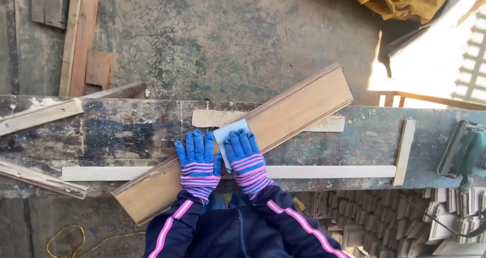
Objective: The recorder uses an orbital sander to smooth a piece of wood and then follows up with a manual sanding block.
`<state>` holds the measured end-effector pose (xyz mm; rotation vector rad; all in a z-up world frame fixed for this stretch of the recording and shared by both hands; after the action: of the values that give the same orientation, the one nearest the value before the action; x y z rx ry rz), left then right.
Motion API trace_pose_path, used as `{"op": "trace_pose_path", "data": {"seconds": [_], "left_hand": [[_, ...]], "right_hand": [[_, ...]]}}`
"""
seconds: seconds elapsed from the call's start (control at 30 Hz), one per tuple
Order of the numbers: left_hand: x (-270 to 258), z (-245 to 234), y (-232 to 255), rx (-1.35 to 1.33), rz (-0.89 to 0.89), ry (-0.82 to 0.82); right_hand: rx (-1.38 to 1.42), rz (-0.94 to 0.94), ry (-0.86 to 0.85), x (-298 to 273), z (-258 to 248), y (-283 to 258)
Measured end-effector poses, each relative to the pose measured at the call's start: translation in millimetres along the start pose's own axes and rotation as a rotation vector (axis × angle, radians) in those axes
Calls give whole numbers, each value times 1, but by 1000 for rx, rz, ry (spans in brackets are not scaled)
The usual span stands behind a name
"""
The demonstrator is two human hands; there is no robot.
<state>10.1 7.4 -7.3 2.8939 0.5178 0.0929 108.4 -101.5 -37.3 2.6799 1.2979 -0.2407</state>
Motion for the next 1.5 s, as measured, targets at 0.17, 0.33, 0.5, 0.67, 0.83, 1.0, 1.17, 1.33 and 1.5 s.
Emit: {"op": "trace_pose_path", "data": {"seconds": [0.17, 0.33, 0.5, 0.67, 0.83, 1.0, 1.17, 1.33, 1.5], "left_hand": [[-1, 2, 1, -14, -1, 10], [2, -5, 0, -30, 4, 66], [1, -3, 0, 2, -17, 29], [2, -5, 1, 6, -17, 51], [4, -7, 1, -11, -16, 78], [4, -6, 1, 22, -23, 47], [1, -8, 1, 33, -11, 47], [2, -7, 3, 43, -31, 51], [2, -5, 0, 15, -20, 46]], "right_hand": [[291, 164, 546, -2, -19, 162], [335, 762, 247, 4, -13, 149], [449, 6, 595, -19, -41, 15], [351, 328, 347, 14, -25, 190], [215, 379, 705, -1, -41, 115], [258, -93, 552, -20, -32, 79], [529, 616, 524, -3, -15, 257], [242, 257, 731, -49, -24, 68], [210, -140, 416, -36, 1, 71]]}}
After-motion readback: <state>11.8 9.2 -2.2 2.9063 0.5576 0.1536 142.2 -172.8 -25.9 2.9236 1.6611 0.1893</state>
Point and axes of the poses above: each hand's wrist, its own x-axis towards the middle knuckle, its own z-axis out of the palm, y = z × x, the point moved 6 cm from there along x, towards the middle knuckle, and after that the axes turned 12 degrees about y, right-handed, at the moved point
